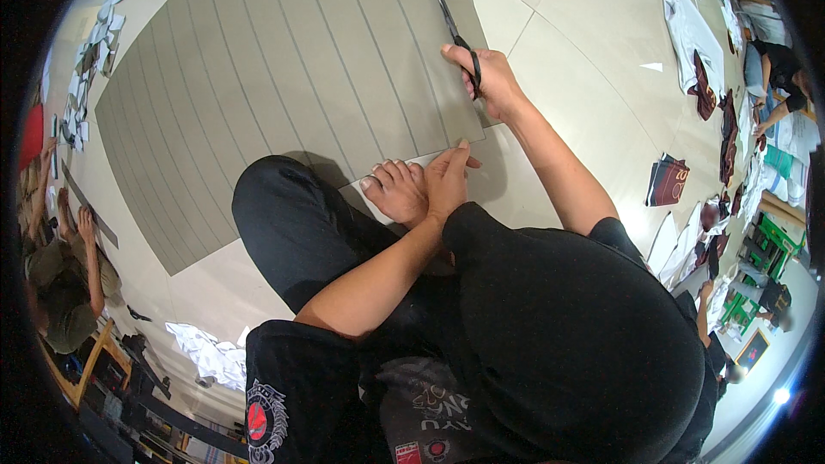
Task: The person sits on the floor and uses scissors to cut a large piece of beige fabric into long vertical strips. The person repeatedly cuts along the length of the fabric, separating narrow strips and setting them aside.
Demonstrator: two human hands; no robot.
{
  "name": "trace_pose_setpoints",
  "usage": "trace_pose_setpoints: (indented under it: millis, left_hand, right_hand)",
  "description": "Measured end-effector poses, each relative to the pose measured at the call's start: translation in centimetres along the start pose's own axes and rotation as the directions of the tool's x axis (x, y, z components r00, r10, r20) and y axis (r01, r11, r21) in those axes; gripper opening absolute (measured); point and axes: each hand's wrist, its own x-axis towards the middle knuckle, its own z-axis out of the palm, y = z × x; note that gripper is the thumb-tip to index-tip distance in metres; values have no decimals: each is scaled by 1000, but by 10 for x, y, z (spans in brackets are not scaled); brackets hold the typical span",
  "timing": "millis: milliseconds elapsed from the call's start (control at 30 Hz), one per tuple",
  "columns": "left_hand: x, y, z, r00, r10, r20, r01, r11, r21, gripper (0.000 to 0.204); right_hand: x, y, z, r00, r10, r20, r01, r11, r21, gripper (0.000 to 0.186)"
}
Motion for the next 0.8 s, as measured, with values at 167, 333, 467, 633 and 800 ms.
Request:
trace_pose_setpoints:
  millis: [167,333,467,633,800]
  left_hand:
    - [-3,6,0,1000,7,11,-8,999,39,41]
    - [-3,6,-1,1000,1,11,-1,1000,29,41]
    - [-6,10,1,1000,-10,-2,10,999,38,40]
    - [-3,6,1,1000,10,-9,-10,1000,27,40]
    - [-3,4,-1,1000,20,-22,-18,997,80,40]
  right_hand:
    - [0,-6,1,1000,4,4,-4,1000,2,41]
    - [3,-3,3,1000,-2,9,2,1000,8,40]
    - [5,0,2,1000,-9,16,8,1000,29,40]
    - [6,2,2,999,-18,27,19,999,-26,41]
    - [7,0,3,1000,-8,28,8,1000,-10,41]
